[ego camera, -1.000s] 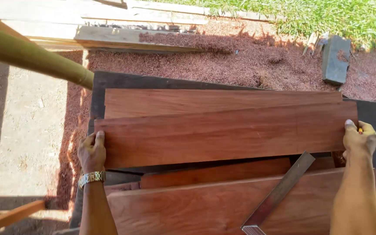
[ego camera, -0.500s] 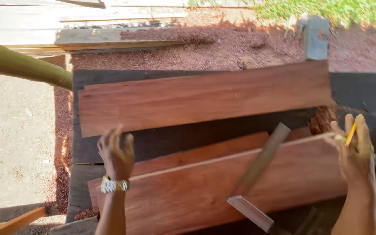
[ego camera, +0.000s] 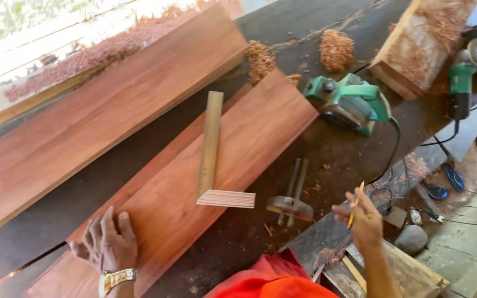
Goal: Measuring and marking wooden planks using a square ruler, a marking gauge, and a pencil.
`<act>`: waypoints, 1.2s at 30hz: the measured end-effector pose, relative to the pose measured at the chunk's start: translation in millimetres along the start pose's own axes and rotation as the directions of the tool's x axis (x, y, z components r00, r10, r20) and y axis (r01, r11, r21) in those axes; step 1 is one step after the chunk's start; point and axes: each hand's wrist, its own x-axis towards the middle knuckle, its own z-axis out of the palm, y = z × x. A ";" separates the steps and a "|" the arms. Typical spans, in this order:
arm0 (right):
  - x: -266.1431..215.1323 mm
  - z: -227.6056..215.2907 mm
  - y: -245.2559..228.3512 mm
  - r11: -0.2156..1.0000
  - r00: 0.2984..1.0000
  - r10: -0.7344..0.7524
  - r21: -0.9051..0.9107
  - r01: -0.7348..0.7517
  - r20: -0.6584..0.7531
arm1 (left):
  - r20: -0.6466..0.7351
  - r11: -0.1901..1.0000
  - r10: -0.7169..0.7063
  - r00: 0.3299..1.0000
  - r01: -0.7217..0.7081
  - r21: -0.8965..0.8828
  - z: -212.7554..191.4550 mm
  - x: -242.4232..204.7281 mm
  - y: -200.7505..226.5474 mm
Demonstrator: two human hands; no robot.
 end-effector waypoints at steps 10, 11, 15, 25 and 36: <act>110.2 -39.2 36.0 0.364 0.914 -0.393 -0.930 0.055 -0.100 | 0.123 0.994 -0.105 0.987 0.104 0.019 10.0 5.0 -10.7; 126.8 -41.8 36.7 0.371 0.913 -0.396 -0.927 0.063 -0.096 | 0.113 0.994 -0.105 0.988 0.104 0.022 10.3 8.2 -10.1; 177.5 -49.5 45.2 0.164 0.847 -0.528 -0.971 0.173 0.062 | 0.201 0.994 -0.111 0.973 0.114 -0.001 11.5 10.0 -17.3; 211.5 -21.7 28.1 0.113 0.864 -0.503 -0.988 0.102 0.032 | 0.450 0.984 -0.178 0.875 0.170 0.059 -4.2 30.2 -9.8; 31.8 91.1 -15.7 0.547 0.906 -0.343 -0.731 0.408 0.249 | 0.594 0.953 -0.298 0.747 0.266 0.145 -29.5 48.9 16.3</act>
